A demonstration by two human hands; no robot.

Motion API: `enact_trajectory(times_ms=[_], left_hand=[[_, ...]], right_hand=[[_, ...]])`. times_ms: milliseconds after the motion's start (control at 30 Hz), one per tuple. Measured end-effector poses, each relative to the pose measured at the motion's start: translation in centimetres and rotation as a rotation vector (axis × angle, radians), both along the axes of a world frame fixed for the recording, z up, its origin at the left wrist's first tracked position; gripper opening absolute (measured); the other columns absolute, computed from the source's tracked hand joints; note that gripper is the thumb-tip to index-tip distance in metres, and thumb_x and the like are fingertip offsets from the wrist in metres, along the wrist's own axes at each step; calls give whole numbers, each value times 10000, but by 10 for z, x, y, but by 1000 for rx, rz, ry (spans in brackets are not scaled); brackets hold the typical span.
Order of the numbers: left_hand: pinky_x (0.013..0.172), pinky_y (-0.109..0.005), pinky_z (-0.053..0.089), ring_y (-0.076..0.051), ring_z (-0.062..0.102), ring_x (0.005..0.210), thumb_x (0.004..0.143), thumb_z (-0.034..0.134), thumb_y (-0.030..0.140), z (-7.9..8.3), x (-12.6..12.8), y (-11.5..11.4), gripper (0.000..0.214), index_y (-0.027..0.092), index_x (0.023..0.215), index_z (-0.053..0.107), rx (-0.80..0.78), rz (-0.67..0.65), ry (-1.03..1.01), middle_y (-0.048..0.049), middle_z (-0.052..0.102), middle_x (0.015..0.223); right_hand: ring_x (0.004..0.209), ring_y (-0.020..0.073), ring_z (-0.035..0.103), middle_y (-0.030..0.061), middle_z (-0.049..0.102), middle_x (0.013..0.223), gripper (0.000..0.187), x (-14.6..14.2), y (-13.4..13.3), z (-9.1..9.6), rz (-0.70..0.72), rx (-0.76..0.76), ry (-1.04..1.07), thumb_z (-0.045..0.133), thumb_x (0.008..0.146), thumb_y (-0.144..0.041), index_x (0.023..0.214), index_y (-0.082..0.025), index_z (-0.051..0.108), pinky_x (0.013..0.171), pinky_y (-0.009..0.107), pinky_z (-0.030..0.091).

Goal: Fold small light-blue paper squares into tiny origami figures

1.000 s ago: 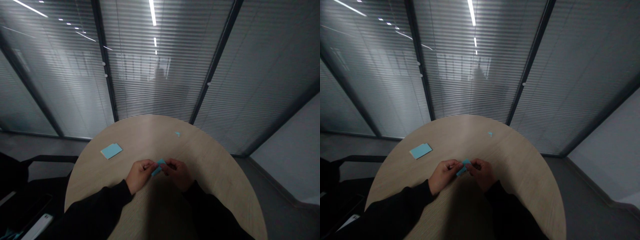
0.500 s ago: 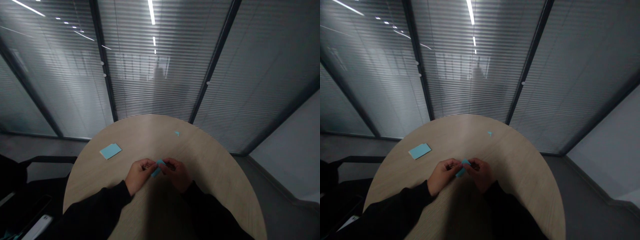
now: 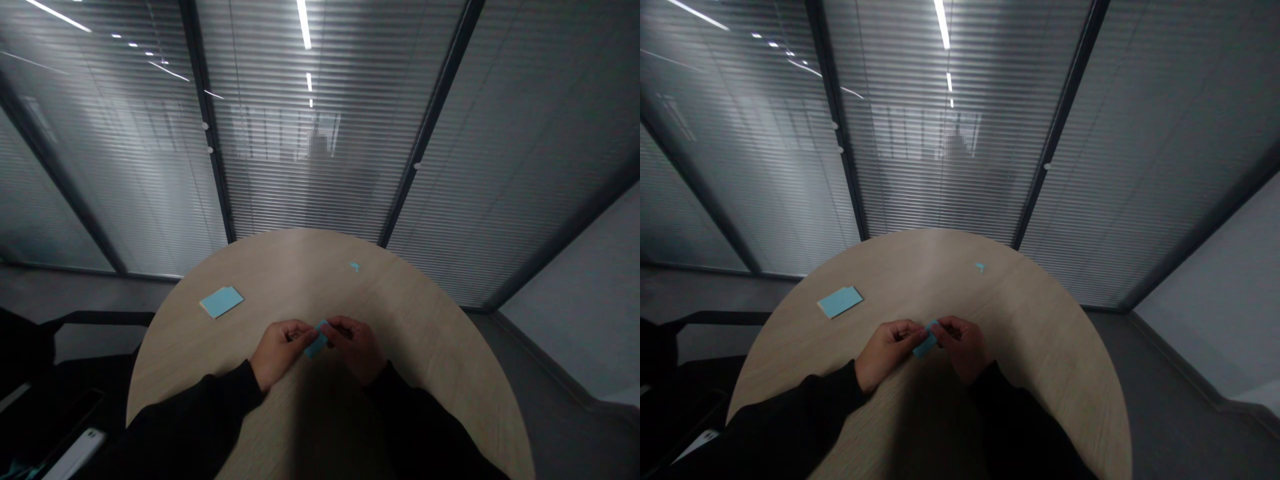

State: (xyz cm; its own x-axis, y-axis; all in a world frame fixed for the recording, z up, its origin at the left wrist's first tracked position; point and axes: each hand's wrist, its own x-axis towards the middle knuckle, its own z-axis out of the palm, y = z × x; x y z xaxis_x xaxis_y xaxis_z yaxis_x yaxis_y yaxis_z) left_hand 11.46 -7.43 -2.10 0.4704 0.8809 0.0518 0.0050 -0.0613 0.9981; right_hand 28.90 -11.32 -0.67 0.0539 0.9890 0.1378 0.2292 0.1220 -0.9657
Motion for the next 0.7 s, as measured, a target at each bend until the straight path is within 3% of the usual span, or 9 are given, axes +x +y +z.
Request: enact_trajectory(times_ms=[700], left_hand=[[622, -263, 425, -143, 579, 626, 779, 715, 463, -3, 0, 1, 342, 123, 820, 722, -29, -19, -16, -59, 701, 723]], right_hand=[[612, 143, 561, 5, 600, 638, 300, 4, 3, -6, 17, 0, -15, 635, 807, -452, 777, -157, 681, 576, 245, 428]])
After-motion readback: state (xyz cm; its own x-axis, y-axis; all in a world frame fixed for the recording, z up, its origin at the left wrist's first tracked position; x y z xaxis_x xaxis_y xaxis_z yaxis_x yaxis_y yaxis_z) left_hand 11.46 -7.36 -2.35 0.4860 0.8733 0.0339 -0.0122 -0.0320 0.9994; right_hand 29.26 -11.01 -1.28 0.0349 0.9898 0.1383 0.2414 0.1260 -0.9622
